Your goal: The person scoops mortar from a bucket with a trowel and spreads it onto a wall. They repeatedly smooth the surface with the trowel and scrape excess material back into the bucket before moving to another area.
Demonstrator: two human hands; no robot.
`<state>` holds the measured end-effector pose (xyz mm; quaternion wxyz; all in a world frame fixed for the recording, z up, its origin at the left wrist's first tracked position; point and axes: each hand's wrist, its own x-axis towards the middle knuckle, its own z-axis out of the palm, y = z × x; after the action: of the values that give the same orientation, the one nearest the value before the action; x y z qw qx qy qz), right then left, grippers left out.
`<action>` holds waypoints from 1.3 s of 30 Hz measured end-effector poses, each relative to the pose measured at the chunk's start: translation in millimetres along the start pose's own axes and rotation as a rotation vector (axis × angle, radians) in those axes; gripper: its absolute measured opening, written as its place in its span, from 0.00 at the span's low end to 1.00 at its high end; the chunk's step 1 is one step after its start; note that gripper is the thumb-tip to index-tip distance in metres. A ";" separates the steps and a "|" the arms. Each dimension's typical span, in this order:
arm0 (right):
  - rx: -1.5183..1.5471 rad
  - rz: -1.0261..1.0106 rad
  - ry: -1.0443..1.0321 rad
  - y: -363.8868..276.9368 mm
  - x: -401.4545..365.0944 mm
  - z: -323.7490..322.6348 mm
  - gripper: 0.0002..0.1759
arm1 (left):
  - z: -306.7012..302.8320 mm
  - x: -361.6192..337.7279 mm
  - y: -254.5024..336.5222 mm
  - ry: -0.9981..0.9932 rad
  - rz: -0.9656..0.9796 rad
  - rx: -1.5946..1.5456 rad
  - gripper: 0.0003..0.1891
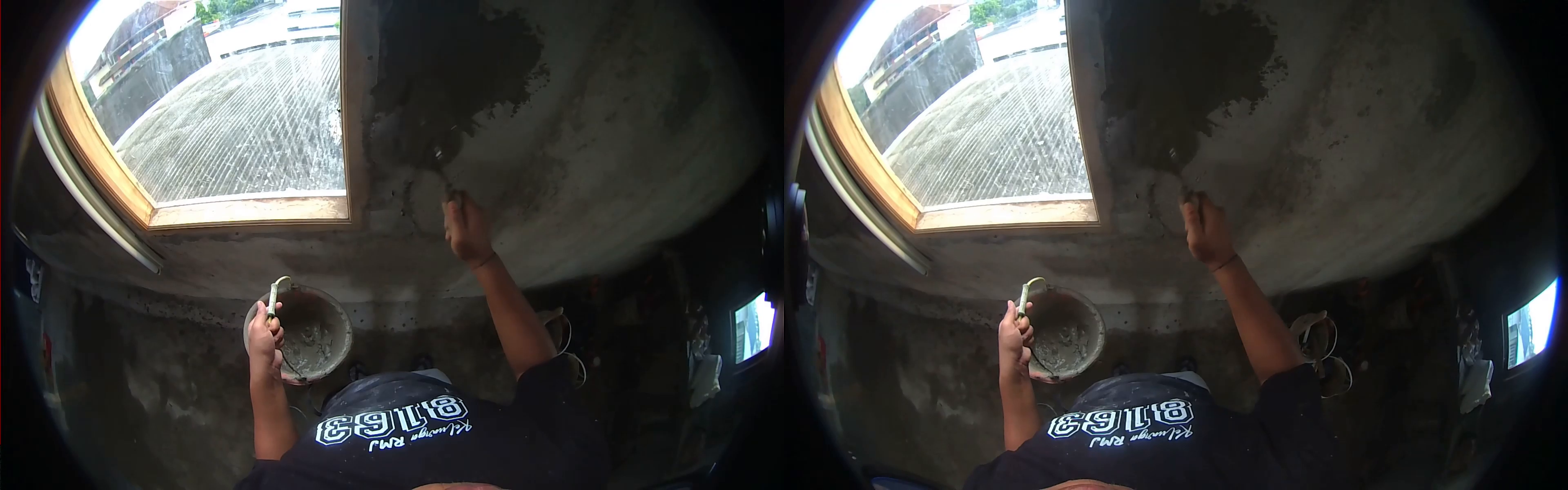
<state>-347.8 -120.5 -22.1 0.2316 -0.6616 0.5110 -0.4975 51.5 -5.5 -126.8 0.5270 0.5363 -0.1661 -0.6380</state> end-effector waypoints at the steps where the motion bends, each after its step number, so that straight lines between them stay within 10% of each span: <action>1: -0.060 -0.012 -0.056 10.8 -5.0 3.5 0.21 | -0.3 1.1 0.1 -0.006 0.002 -0.001 0.23; 10: -0.247 -0.239 0.030 5.1 -7.0 -40.0 0.24 | -2.8 0.4 -1.9 -0.015 0.022 0.020 0.25; 26: -0.029 0.057 -0.221 31.1 -30.1 12.5 0.20 | 2.8 -2.4 2.5 -0.023 -0.007 -0.028 0.24; 29: -0.138 -0.185 -0.105 37.3 -32.9 9.5 0.20 | 2.8 -1.8 1.6 -0.007 -0.013 -0.013 0.24; 39: -0.117 -0.092 -0.078 14.3 15.8 -8.5 0.22 | 4.2 -1.1 -2.8 -0.005 0.002 -0.008 0.23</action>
<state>-362.1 -138.4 -23.7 0.1894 -0.7156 0.4989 -0.4507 46.4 -4.9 -126.8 0.5294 0.5324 -0.1651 -0.6395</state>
